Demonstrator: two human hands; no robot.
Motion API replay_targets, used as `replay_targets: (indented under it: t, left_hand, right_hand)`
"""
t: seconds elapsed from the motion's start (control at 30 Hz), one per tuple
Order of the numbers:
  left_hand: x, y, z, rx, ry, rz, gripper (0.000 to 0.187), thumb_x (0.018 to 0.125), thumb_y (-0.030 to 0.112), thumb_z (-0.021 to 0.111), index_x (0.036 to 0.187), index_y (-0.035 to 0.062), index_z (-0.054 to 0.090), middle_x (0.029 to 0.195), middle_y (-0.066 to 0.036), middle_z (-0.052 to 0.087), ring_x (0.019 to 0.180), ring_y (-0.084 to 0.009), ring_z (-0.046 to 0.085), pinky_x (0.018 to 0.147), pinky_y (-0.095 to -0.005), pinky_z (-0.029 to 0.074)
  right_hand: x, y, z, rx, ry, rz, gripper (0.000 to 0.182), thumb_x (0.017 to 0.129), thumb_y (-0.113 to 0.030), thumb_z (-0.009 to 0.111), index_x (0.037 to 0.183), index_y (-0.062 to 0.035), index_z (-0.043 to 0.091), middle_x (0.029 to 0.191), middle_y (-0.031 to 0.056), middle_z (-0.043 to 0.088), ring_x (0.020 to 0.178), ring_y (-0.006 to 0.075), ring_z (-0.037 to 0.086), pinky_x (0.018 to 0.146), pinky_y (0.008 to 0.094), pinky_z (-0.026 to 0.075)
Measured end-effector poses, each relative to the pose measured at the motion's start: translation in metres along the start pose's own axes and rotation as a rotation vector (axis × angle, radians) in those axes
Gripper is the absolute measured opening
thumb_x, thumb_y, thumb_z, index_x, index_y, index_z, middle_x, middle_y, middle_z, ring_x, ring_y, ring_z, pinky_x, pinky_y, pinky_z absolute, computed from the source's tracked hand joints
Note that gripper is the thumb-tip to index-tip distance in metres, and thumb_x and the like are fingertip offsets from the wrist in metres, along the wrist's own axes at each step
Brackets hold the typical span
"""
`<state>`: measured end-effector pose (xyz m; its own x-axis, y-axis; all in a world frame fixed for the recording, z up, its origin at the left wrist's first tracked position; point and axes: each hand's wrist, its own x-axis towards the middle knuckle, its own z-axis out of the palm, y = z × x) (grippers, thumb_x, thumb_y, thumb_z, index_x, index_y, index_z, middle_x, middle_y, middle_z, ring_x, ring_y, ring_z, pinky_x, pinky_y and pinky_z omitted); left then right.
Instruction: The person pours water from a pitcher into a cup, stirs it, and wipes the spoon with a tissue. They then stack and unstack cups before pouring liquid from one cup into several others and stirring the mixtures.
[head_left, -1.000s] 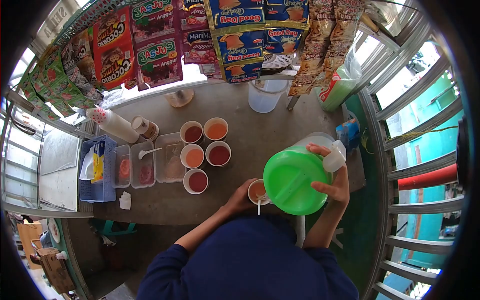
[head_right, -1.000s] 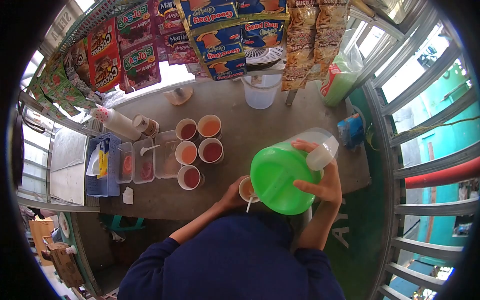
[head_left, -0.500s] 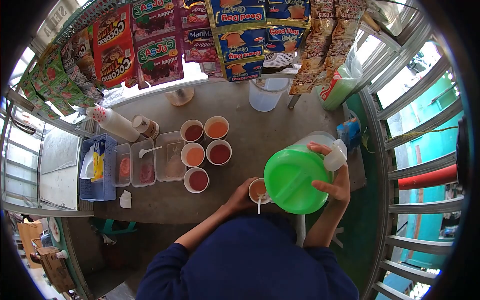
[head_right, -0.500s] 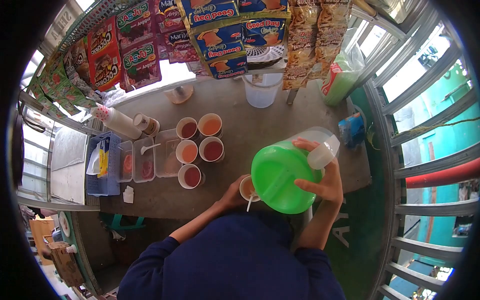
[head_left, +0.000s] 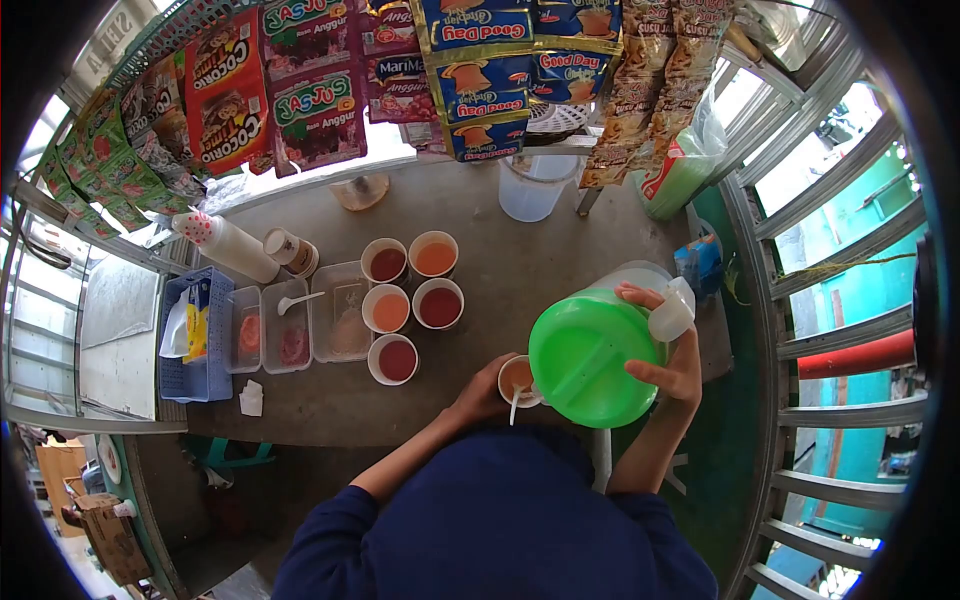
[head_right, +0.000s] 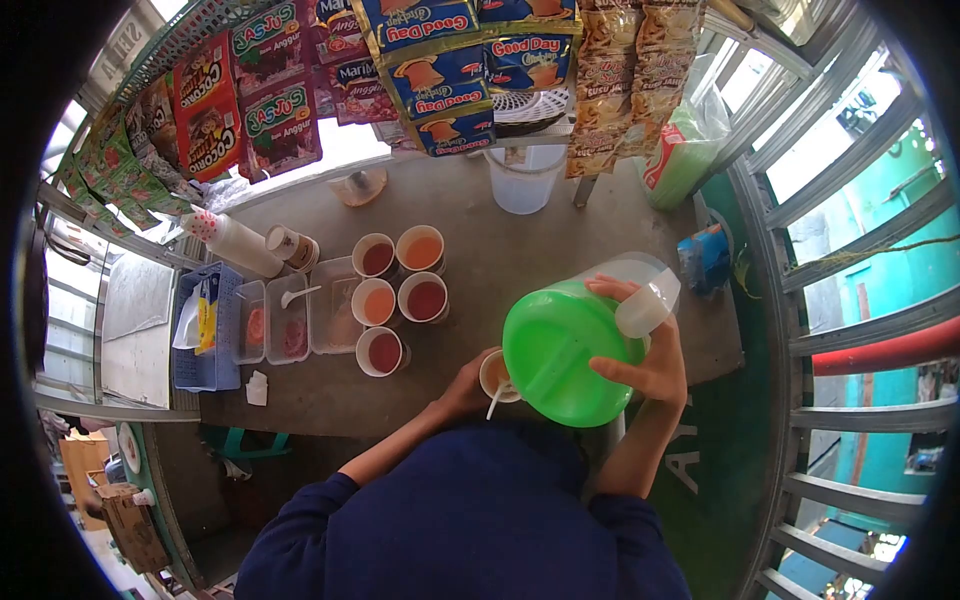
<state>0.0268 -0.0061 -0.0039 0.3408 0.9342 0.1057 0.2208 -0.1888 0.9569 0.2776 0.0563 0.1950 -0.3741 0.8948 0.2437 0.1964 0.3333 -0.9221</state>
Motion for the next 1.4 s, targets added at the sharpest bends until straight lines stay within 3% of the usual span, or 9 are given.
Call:
replay_targets:
  t: [0.13, 0.53, 0.6, 0.7, 0.8, 1.4]
  left_hand:
    - [0.003, 0.016, -0.004, -0.058, -0.029, -0.056, 0.062, 0.069, 0.016, 0.080, 0.121, 0.0028, 0.050, 0.114, -0.015, 0.059, 0.106, -0.0272, 0.060, 0.090, -0.0348, 0.048]
    - [0.002, 0.010, -0.003, -0.035, -0.013, -0.020, 0.060, 0.071, 0.017, 0.079, 0.122, 0.0019, 0.050, 0.117, -0.017, 0.058, 0.108, -0.0288, 0.059, 0.091, -0.0364, 0.048]
    - [0.004, 0.013, -0.003, 0.014, -0.022, 0.023, 0.060, 0.071, 0.009, 0.079, 0.123, 0.0019, 0.050, 0.117, -0.016, 0.059, 0.107, -0.0266, 0.060, 0.089, -0.0349, 0.049]
    - [0.007, 0.019, -0.001, 0.004, -0.032, 0.036, 0.061, 0.070, 0.008, 0.079, 0.124, 0.0021, 0.050, 0.118, -0.016, 0.058, 0.107, -0.0269, 0.059, 0.089, -0.0352, 0.049]
    - [0.011, 0.019, 0.000, -0.017, -0.028, 0.058, 0.062, 0.068, 0.018, 0.080, 0.120, 0.0009, 0.050, 0.115, -0.019, 0.059, 0.106, -0.0324, 0.059, 0.089, -0.0378, 0.049]
    - [0.012, 0.019, 0.001, 0.003, -0.037, 0.063, 0.065, 0.069, 0.015, 0.079, 0.123, 0.0001, 0.047, 0.115, -0.020, 0.058, 0.106, -0.0340, 0.059, 0.088, -0.0383, 0.050]
  right_hand:
    - [0.002, -0.005, 0.003, 0.010, 0.044, -0.032, 0.069, 0.055, -0.024, 0.078, 0.115, 0.0028, 0.058, 0.115, 0.0168, 0.061, 0.119, 0.0326, 0.050, 0.103, 0.0426, 0.032]
    - [0.000, -0.003, -0.001, 0.176, 0.093, 0.014, 0.074, 0.056, -0.022, 0.079, 0.120, 0.0065, 0.054, 0.121, 0.0190, 0.057, 0.120, 0.0303, 0.049, 0.103, 0.0393, 0.032]
    - [0.000, -0.003, -0.002, 0.192, 0.105, 0.021, 0.074, 0.056, -0.022, 0.079, 0.120, 0.0069, 0.054, 0.121, 0.0196, 0.056, 0.120, 0.0299, 0.049, 0.103, 0.0391, 0.032]
    - [0.000, -0.004, -0.004, 0.220, 0.120, 0.038, 0.075, 0.057, -0.021, 0.079, 0.121, 0.0072, 0.053, 0.122, 0.0203, 0.056, 0.119, 0.0290, 0.049, 0.103, 0.0385, 0.033]
    - [0.000, -0.003, -0.007, 0.238, 0.122, 0.049, 0.075, 0.057, -0.021, 0.079, 0.122, 0.0073, 0.053, 0.123, 0.0204, 0.055, 0.118, 0.0282, 0.050, 0.102, 0.0380, 0.034]
    - [-0.002, -0.001, -0.012, 0.292, 0.118, 0.051, 0.076, 0.057, -0.019, 0.078, 0.123, 0.0090, 0.051, 0.125, 0.0213, 0.054, 0.119, 0.0288, 0.049, 0.103, 0.0380, 0.033]
